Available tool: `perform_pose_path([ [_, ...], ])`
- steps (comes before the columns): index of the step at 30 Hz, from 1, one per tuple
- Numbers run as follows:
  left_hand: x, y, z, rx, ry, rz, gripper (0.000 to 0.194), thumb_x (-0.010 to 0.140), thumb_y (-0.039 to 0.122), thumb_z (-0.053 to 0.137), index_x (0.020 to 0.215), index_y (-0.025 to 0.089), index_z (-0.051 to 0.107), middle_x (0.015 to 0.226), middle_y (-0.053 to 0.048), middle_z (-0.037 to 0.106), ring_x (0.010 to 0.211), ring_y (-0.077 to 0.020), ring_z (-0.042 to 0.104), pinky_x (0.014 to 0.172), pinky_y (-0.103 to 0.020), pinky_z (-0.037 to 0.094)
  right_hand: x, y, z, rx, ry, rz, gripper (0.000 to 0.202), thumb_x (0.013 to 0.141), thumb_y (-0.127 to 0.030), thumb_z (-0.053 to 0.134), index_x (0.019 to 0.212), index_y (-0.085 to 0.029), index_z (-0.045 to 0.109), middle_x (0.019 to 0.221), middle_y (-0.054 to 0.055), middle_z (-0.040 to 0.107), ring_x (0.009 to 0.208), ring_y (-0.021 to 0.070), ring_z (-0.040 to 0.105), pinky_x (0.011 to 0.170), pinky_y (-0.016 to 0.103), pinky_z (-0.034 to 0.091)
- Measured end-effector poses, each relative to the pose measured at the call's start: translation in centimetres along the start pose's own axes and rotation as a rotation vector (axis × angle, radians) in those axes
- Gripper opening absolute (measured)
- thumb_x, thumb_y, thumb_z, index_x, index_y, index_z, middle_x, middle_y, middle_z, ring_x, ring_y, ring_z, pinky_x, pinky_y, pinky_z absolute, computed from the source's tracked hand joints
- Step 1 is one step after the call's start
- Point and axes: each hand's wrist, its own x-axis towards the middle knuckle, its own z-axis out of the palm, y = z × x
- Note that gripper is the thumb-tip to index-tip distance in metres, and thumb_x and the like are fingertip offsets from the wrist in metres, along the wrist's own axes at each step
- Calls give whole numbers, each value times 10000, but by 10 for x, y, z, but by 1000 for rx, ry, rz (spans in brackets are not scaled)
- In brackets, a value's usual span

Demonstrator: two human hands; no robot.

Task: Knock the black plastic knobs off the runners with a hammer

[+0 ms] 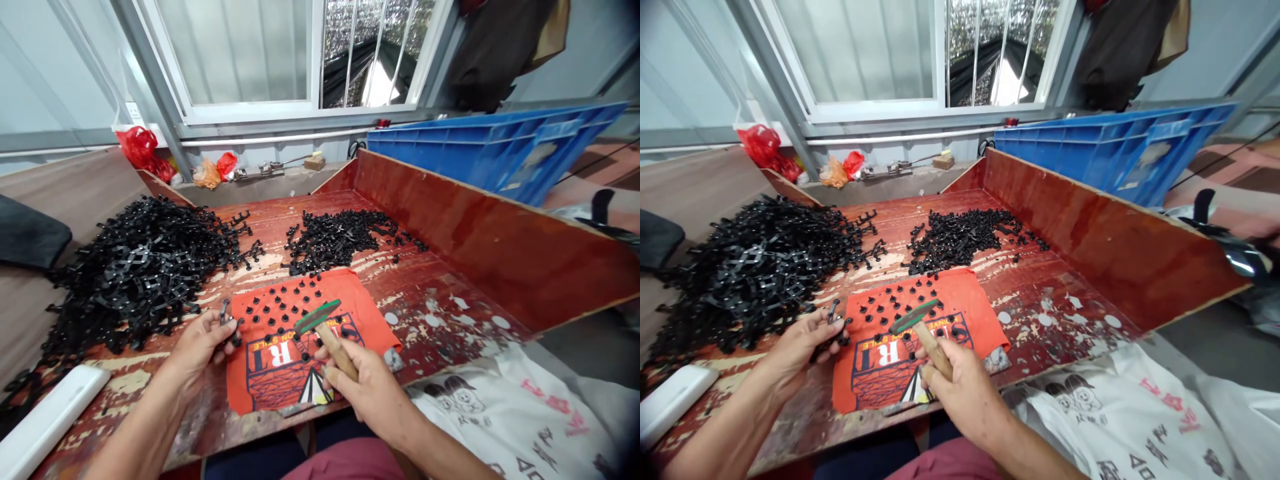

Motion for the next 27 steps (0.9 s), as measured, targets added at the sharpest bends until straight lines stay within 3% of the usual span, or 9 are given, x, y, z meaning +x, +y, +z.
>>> perform_pose_path([
  [4, 25, 5, -5, 18, -7, -37, 378, 557, 312, 845, 761, 166, 563, 561, -3, 655, 372, -80, 509, 346, -140, 315, -2, 8, -4, -33, -2, -3, 213, 852, -210, 542, 1036, -187, 646, 692, -29, 611, 509, 102, 474, 498, 202, 390],
  [11, 52, 4, -2, -34, -37, -56, 309, 547, 255, 808, 684, 147, 553, 537, -24, 641, 313, -51, 417, 303, -129, 191, 3, 5, -21, -120, -21, -36, 223, 890, -248, 547, 1078, -187, 651, 785, -3, 620, 697, 164, 570, 601, 233, 433],
  [20, 62, -10, 2, -58, 3, -66, 245, 605, 200, 753, 691, 162, 527, 509, -7, 610, 315, -68, 443, 306, -128, 196, 16, -4, -26, -272, 7, -95, 171, 886, -251, 582, 1013, -198, 683, 794, -3, 640, 715, 181, 570, 630, 254, 420],
  [24, 58, -4, 0, -75, 7, -66, 249, 609, 197, 758, 711, 157, 533, 533, -15, 627, 327, -55, 434, 314, -124, 200, 19, -6, -24, -243, -44, -96, 261, 920, -264, 568, 1157, -215, 666, 846, 2, 651, 732, 177, 577, 632, 252, 423],
  [27, 54, 5, -2, -89, -4, -47, 259, 607, 198, 771, 729, 151, 547, 553, -14, 634, 356, -49, 441, 326, -124, 222, 19, -7, -23, -271, -74, -102, 278, 940, -251, 539, 1188, -209, 656, 766, -10, 607, 673, 158, 535, 599, 243, 398],
])
